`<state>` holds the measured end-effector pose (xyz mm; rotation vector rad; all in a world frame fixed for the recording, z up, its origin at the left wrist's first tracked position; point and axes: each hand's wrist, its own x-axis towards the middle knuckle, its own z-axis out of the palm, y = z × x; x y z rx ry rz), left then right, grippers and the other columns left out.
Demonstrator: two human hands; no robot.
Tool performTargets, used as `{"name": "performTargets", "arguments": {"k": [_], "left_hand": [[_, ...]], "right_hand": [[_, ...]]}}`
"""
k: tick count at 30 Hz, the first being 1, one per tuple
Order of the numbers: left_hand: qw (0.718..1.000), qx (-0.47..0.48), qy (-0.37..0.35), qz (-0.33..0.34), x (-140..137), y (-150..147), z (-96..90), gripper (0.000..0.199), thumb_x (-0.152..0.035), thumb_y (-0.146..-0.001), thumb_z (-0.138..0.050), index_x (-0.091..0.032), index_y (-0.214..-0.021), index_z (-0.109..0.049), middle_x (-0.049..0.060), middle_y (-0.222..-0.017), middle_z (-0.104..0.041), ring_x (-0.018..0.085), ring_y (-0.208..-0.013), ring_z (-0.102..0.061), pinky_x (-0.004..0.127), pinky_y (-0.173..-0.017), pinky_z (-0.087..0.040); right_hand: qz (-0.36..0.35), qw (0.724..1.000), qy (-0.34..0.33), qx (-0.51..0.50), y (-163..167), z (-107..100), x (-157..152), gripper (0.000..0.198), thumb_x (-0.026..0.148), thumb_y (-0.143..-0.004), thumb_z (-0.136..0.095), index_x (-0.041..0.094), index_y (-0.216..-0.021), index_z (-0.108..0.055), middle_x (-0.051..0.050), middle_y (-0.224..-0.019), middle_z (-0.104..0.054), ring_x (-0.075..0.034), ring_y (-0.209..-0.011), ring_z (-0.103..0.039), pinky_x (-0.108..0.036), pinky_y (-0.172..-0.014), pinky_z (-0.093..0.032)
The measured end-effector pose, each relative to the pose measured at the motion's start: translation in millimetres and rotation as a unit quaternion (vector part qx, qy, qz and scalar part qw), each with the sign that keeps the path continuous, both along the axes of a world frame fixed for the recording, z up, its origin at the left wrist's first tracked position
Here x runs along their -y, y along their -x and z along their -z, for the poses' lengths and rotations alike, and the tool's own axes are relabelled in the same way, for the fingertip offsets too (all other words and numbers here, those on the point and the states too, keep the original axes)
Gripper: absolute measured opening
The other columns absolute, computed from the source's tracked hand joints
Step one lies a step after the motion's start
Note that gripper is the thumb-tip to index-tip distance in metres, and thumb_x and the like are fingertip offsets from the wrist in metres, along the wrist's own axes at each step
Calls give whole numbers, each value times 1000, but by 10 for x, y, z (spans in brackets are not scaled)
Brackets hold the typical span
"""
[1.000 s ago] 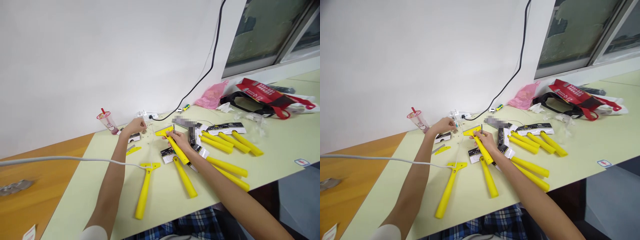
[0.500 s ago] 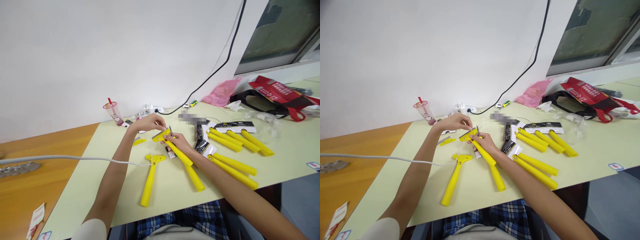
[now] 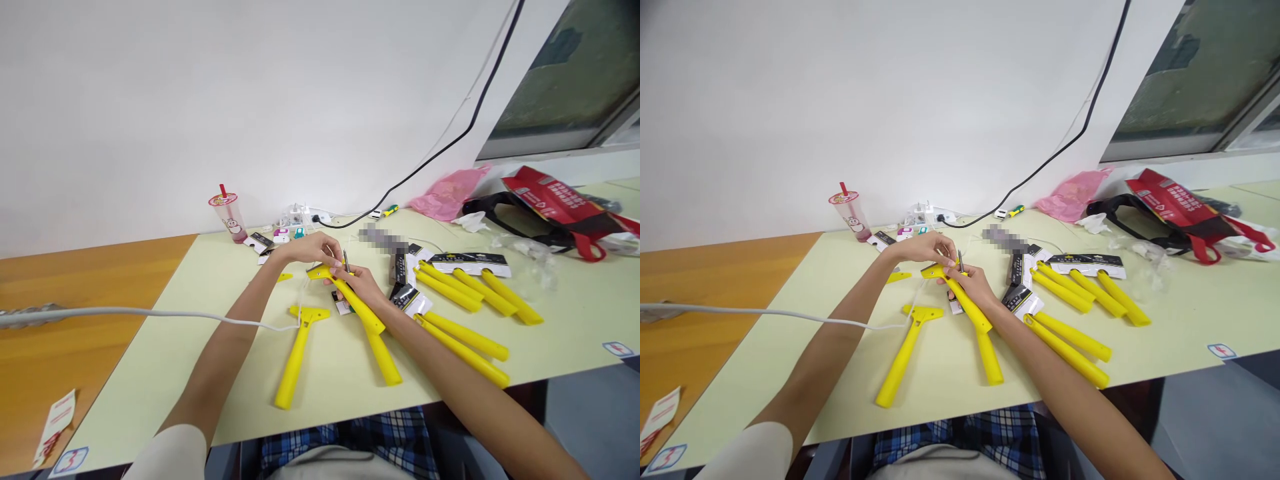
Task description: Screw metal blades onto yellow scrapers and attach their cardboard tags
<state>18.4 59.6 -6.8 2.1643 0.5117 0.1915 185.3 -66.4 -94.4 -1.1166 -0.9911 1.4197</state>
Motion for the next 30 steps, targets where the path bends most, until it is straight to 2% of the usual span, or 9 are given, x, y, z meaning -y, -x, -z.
{"name": "performTargets", "arguments": {"k": [9,17,23,30], "left_hand": [[998,12,62,-14,28,21,1,35,-40,-76,-93,-16,-94,-74,7,-94,-78,19,-83,-70,33,-77,-53],[997,9,78,-13,16,28,34,36,-38,-75,-94,-17,-94,-73,6,-92,-76,17,-81,-67,32,-75,-51],[994,7,109,-7,6,54,33,35,-35,-74,-95,-18,-94,-72,6,-98,-77,18,-87,-68,33,-80,-52],[990,20,143,6,-23,83,44,40,-35,-68,-100,-18,-93,-73,6,-97,-77,19,-87,-70,35,-82,-53]], "right_hand": [[-2,1000,-5,14,11,-14,17,37,48,-79,-92,19,-93,-75,-9,-95,-85,-12,-44,-65,-22,-34,-53],[-13,1000,-15,22,6,11,17,37,49,-79,-92,19,-92,-77,-7,-91,-85,-12,-45,-65,-22,-35,-53],[-15,1000,-10,17,32,-54,46,39,49,-74,-95,19,-86,-73,-6,-84,-83,-12,-42,-62,-21,-34,-50],[-18,999,-14,24,35,-49,42,44,50,-68,-99,19,-83,-72,-7,-89,-85,-12,-42,-63,-22,-34,-51]]}}
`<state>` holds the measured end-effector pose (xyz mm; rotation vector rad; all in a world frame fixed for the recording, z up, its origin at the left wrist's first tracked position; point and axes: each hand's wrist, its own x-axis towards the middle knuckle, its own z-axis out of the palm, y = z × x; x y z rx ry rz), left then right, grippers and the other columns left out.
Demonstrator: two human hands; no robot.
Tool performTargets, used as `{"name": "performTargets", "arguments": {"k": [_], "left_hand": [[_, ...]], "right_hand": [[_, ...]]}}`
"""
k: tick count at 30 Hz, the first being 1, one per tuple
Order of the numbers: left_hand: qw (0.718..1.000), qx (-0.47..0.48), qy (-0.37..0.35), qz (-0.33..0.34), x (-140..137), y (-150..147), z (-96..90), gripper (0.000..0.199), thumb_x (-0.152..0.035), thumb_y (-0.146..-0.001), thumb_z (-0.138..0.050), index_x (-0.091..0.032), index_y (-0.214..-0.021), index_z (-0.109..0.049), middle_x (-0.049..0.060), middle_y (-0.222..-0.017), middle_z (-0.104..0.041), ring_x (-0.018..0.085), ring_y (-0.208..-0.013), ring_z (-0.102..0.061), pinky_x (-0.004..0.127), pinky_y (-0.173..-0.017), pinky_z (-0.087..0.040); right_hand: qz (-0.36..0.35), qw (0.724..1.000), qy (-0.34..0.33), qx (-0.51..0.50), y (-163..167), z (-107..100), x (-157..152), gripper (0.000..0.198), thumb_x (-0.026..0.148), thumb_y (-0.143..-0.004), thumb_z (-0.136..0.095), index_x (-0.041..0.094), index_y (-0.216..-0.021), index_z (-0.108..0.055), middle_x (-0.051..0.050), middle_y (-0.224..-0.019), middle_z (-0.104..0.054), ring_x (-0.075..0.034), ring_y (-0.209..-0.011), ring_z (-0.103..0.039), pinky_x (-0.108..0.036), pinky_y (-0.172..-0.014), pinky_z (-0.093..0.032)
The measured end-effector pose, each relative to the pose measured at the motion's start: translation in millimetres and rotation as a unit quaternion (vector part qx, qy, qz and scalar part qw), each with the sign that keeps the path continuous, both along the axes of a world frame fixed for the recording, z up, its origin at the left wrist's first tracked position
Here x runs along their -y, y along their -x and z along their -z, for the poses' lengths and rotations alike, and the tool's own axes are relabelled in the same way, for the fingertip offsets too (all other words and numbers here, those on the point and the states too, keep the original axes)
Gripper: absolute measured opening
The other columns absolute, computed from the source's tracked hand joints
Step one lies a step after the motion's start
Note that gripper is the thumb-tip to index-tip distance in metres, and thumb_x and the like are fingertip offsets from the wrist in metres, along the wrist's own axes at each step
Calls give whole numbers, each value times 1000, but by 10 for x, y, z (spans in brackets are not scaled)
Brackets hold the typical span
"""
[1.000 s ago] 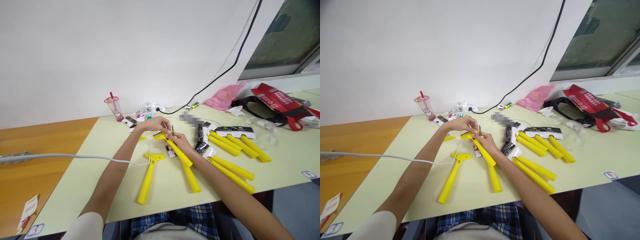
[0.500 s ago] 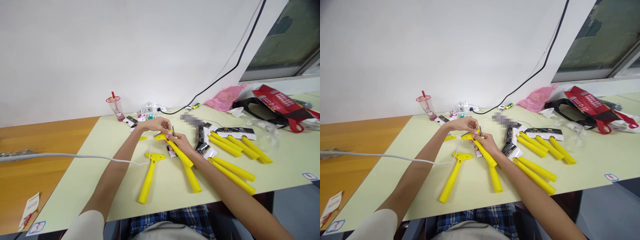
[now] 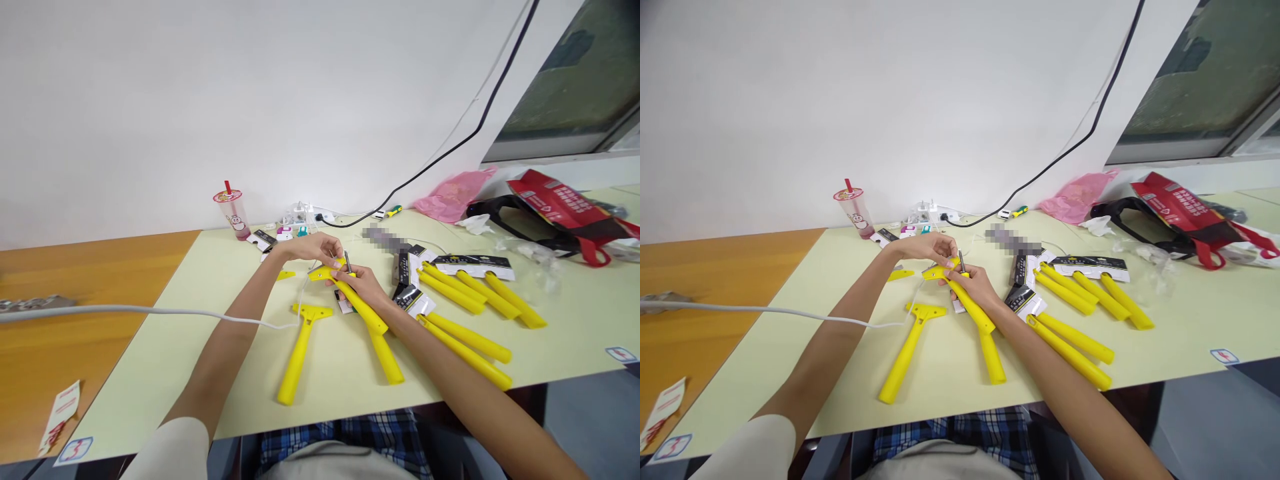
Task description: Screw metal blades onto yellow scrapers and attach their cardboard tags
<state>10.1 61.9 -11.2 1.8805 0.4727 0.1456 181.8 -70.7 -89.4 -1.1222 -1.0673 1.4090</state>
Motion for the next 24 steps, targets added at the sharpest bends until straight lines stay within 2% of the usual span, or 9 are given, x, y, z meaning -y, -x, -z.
{"name": "performTargets", "arguments": {"k": [5,16,24], "left_hand": [[1000,6,5,8,-30,13,31,44,-35,-65,-102,-18,-93,-73,5,-97,-76,19,-88,-71,35,-82,-54],[1000,-3,1,-1,-27,-5,42,43,-37,-68,-99,-18,-96,-73,7,-100,-76,20,-91,-69,36,-84,-52],[1000,1,-6,7,0,-9,14,36,-35,-76,-94,-18,-100,-72,7,-103,-76,20,-93,-69,37,-87,-52]], "right_hand": [[-2,1000,-2,-1,0,13,-5,45,50,-67,-100,19,-83,-71,-7,-91,-85,-12,-44,-64,-22,-34,-51],[-6,1000,-1,0,-16,28,-21,47,52,-67,-100,20,-83,-68,-6,-91,-85,-12,-44,-64,-22,-36,-52],[0,1000,-3,-2,-14,27,-11,44,49,-70,-97,19,-86,-69,-6,-92,-85,-12,-45,-65,-22,-36,-52]]}}
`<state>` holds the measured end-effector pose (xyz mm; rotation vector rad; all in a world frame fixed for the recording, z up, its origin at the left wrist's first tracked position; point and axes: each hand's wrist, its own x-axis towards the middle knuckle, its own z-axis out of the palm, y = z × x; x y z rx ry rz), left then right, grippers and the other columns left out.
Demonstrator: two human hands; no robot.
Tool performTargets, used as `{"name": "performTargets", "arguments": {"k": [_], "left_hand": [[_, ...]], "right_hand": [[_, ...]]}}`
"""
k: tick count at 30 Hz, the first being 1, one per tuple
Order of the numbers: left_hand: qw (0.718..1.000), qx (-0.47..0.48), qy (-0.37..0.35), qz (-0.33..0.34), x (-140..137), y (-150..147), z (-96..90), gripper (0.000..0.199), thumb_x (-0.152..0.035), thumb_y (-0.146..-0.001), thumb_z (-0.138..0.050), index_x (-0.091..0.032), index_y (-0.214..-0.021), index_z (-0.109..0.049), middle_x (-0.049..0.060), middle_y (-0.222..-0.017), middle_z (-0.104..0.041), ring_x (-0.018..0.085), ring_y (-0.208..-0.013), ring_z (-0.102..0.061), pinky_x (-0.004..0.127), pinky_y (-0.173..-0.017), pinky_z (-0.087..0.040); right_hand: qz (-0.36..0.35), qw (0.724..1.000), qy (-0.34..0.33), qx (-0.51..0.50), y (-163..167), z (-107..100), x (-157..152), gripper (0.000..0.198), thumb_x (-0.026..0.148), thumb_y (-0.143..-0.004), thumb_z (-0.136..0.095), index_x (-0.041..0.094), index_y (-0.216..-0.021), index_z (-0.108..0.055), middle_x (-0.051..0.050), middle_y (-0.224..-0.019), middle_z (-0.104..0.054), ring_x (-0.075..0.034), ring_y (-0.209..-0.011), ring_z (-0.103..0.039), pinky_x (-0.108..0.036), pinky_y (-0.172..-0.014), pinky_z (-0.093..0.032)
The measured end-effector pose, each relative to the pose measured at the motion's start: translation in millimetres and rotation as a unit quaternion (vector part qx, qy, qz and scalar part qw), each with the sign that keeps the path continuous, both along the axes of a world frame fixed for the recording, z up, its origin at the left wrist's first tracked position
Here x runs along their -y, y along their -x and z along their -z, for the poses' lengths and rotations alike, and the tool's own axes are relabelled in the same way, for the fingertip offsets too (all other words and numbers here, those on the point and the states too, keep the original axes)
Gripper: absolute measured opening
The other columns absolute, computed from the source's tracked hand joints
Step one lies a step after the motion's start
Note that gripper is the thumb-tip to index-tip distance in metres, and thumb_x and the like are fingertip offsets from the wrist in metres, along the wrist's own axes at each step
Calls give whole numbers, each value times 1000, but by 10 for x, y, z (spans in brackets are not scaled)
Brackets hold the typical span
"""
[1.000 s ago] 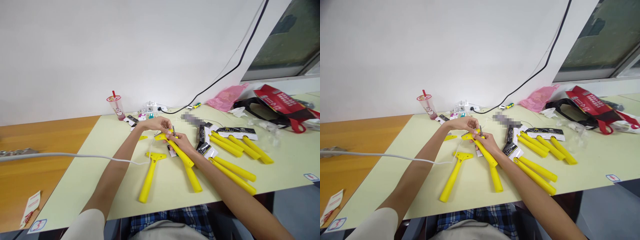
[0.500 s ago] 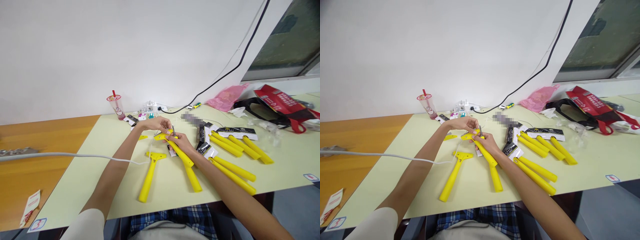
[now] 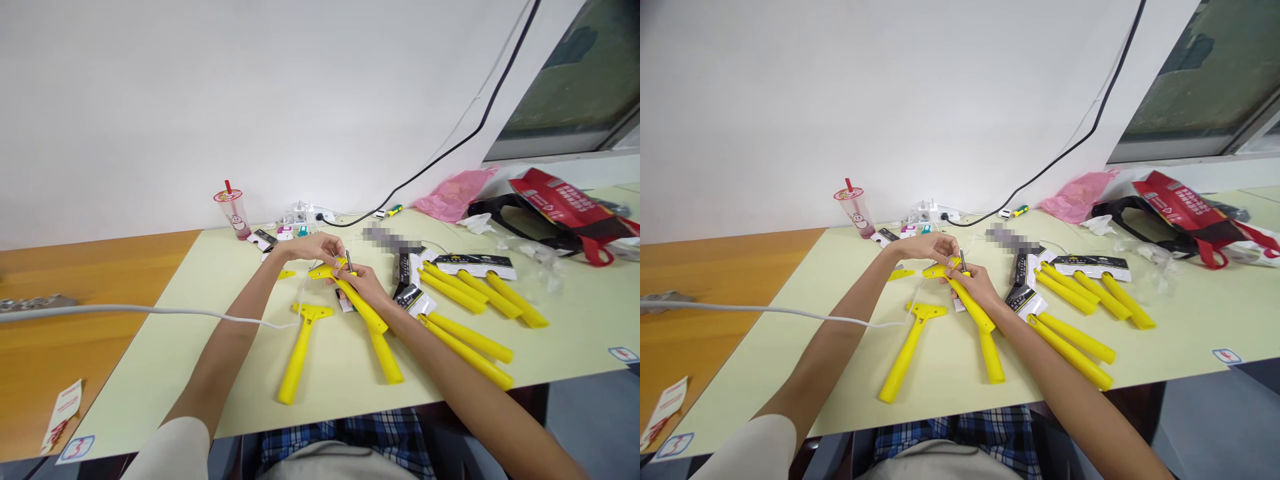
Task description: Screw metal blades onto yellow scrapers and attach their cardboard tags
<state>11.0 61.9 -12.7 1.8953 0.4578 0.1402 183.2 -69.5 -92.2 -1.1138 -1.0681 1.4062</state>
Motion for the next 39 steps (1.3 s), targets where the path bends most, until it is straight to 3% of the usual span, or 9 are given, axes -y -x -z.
{"name": "performTargets", "arguments": {"k": [11,16,24,30,39], "left_hand": [[1000,6,-8,-4,-19,44,-15,36,-42,-80,-93,-17,-99,-74,9,-108,-77,22,-99,-71,39,-94,-52],[999,5,-40,-3,-18,54,-26,31,-43,-84,-89,-17,-98,-78,8,-104,-78,20,-95,-69,37,-90,-51],[1000,-7,-18,5,-37,67,-11,31,-43,-82,-92,-17,-96,-80,8,-100,-80,20,-93,-73,35,-87,-53],[999,-17,-44,-1,-32,50,-29,34,-44,-80,-92,-15,-94,-80,8,-93,-80,18,-83,-71,33,-80,-52],[999,-5,-50,-5,-24,26,-36,36,-43,-80,-91,-17,-100,-76,9,-102,-79,20,-90,-71,36,-84,-53]], "right_hand": [[16,1000,13,-13,-14,-35,-1,42,46,-71,-95,19,-88,-68,-9,-96,-85,-11,-45,-63,-22,-34,-51],[18,1000,18,-14,-9,-51,18,41,45,-71,-95,19,-89,-68,-9,-95,-85,-12,-45,-63,-22,-34,-51],[14,1000,19,-9,-15,-29,-11,39,45,-72,-94,19,-87,-68,-9,-96,-86,-12,-45,-63,-22,-35,-51],[15,1000,17,-9,-9,-40,-1,45,48,-68,-97,20,-85,-65,-8,-93,-85,-12,-44,-63,-22,-34,-51],[18,1000,13,-12,-17,-16,-18,46,50,-70,-97,21,-84,-64,-8,-93,-85,-11,-44,-62,-22,-34,-51]]}}
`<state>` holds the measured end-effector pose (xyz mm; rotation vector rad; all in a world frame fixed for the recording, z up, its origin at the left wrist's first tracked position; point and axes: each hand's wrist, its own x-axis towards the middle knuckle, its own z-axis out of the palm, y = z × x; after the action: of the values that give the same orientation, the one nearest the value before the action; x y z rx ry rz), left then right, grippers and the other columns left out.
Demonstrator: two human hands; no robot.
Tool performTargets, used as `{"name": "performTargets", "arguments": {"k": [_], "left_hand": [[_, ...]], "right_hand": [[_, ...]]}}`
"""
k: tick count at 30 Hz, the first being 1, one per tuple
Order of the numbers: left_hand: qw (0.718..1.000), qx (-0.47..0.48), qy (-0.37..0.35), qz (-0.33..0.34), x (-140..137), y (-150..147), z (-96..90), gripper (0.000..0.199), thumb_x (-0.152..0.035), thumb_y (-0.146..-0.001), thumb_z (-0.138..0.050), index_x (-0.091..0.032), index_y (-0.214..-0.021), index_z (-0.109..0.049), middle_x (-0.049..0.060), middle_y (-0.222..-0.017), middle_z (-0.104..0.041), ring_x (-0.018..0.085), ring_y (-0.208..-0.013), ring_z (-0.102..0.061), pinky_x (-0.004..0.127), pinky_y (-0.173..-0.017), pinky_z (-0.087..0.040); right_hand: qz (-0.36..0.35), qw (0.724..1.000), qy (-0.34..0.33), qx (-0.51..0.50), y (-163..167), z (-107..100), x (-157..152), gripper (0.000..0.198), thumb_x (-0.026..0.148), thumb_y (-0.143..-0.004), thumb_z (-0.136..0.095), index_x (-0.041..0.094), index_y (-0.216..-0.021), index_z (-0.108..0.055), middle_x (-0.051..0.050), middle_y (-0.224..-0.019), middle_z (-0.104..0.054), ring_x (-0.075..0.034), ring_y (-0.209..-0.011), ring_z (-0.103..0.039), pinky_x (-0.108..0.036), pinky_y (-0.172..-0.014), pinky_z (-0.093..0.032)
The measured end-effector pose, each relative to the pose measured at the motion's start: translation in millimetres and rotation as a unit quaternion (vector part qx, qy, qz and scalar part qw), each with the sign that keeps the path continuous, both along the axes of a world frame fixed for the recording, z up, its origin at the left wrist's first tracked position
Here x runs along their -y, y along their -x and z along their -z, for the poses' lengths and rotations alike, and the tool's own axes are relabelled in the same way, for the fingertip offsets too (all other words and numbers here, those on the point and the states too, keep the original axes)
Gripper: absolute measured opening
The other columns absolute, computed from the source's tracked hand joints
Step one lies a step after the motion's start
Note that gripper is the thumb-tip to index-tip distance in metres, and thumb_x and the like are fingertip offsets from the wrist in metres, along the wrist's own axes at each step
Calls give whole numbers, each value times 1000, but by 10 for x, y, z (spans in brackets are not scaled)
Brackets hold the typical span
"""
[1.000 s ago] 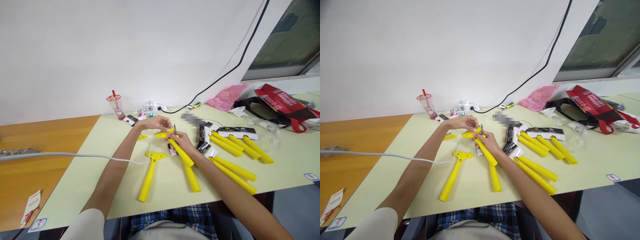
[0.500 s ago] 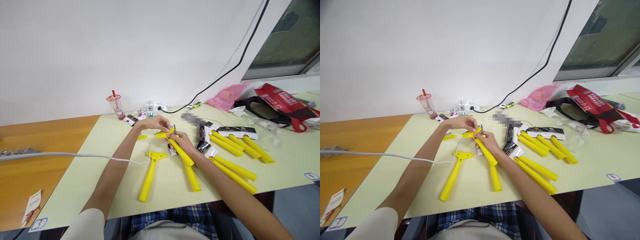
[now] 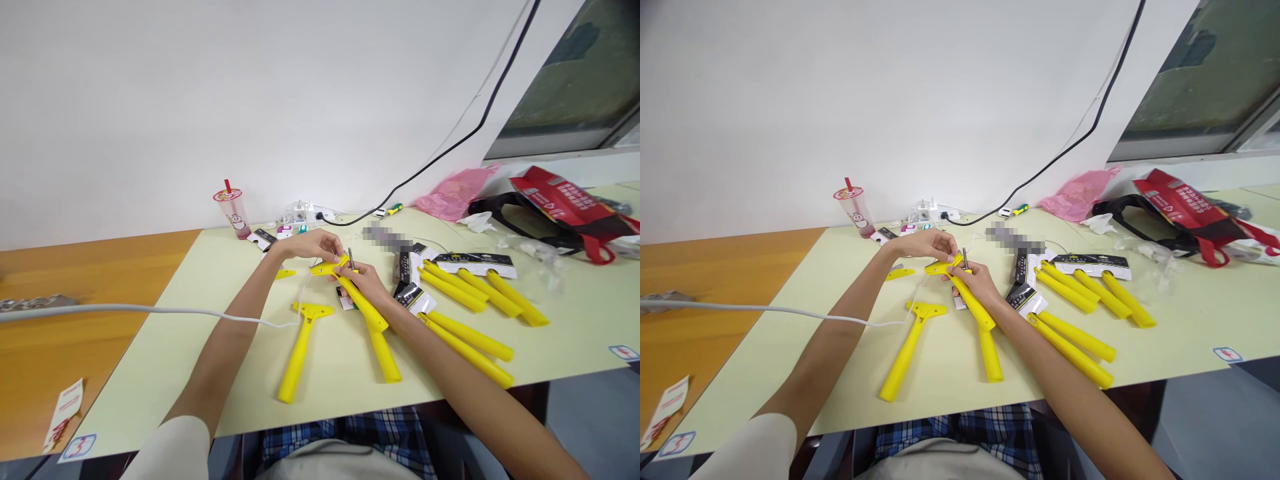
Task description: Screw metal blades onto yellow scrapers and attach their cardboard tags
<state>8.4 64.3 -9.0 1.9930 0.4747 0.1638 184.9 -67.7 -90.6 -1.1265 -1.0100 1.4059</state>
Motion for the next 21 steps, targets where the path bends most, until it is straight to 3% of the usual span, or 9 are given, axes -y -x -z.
{"name": "performTargets", "arguments": {"k": [11,21], "left_hand": [[1000,6,-10,-21,-68,30,72,46,-48,-84,-88,-18,-114,-69,10,-108,-78,22,-97,-72,36,-85,-53],[999,-8,-30,-25,-35,-21,69,41,-48,-81,-89,-17,-103,-74,6,-98,-75,18,-85,-66,33,-77,-47]], "right_hand": [[15,1000,-6,-12,-13,12,-2,41,47,-74,-95,21,-85,-64,-8,-94,-85,-12,-46,-64,-23,-35,-52],[14,1000,-2,-6,-13,-10,7,45,50,-70,-97,22,-84,-65,-7,-93,-85,-12,-47,-65,-22,-36,-52]]}}
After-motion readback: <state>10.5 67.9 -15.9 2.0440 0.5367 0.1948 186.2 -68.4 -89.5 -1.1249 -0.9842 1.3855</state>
